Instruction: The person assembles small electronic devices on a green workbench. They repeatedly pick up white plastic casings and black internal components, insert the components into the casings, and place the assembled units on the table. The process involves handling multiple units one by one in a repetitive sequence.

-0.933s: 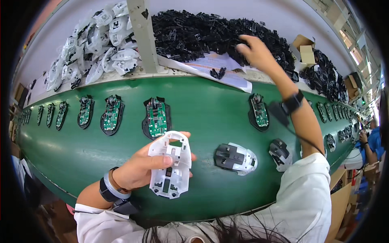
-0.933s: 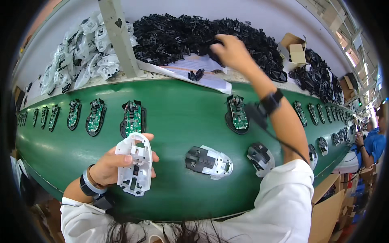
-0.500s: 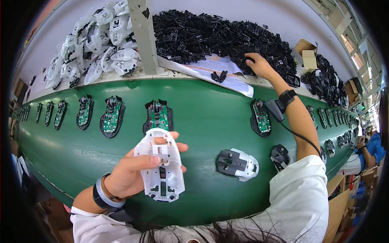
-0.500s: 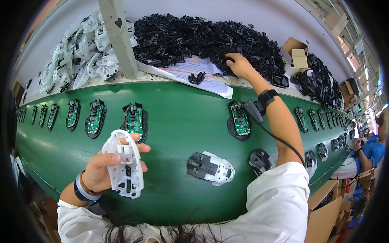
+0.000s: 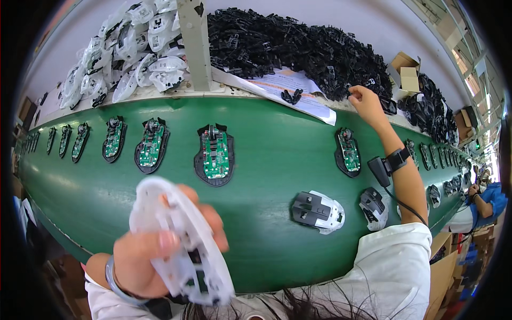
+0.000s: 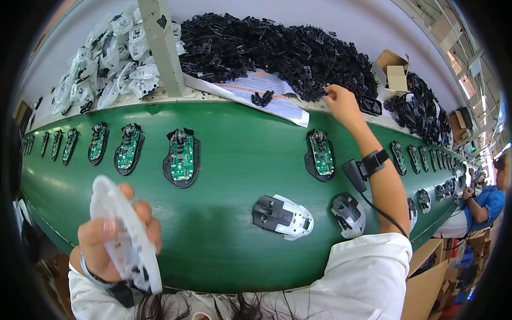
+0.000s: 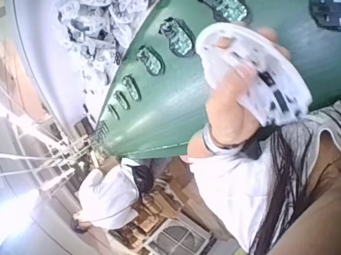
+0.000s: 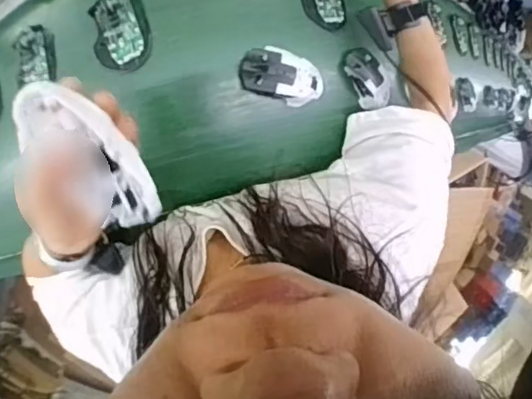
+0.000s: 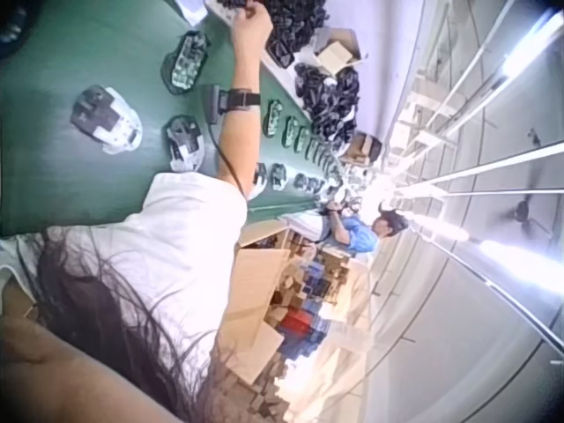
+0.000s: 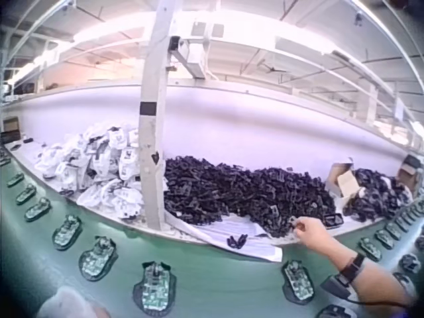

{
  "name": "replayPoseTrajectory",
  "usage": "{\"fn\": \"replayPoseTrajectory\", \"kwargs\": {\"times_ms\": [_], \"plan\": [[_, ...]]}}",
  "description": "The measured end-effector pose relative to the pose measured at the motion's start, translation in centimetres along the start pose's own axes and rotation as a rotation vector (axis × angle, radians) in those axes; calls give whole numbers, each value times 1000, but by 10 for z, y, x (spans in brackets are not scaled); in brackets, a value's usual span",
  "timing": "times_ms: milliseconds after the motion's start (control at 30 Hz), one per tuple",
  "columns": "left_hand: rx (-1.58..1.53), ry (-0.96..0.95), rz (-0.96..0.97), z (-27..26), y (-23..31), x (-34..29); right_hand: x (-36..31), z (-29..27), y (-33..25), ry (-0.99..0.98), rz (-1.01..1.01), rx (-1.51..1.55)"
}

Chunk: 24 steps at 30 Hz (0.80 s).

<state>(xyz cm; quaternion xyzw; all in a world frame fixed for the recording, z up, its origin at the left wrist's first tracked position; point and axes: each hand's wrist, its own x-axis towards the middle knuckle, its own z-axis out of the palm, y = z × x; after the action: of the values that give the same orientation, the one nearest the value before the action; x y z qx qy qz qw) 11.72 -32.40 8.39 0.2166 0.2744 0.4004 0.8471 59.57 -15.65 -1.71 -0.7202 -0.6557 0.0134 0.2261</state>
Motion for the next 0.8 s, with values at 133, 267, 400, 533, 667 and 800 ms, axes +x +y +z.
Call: {"fn": "replayPoseTrajectory", "kwargs": {"times_ms": [133, 267, 400, 533, 667, 800], "plan": [[-19, -112, -18, 11, -4, -20, 9, 20, -22, 165, -209, 12], [-74, 23, 51, 15, -10, -22, 22, 19, -14, 156, -194, -47], [-69, 159, -12, 15, -2, -20, 23, 12, -18, 234, -73, 24], [-79, 221, -55, 9, -8, -10, 6, 19, -53, 119, -131, 109], [-52, 78, -133, 11, -13, -5, 9, 25, -68, 34, -95, -74], [-36, 47, -111, 6, -17, -4, 14, 27, -68, -25, -149, -69]]}}
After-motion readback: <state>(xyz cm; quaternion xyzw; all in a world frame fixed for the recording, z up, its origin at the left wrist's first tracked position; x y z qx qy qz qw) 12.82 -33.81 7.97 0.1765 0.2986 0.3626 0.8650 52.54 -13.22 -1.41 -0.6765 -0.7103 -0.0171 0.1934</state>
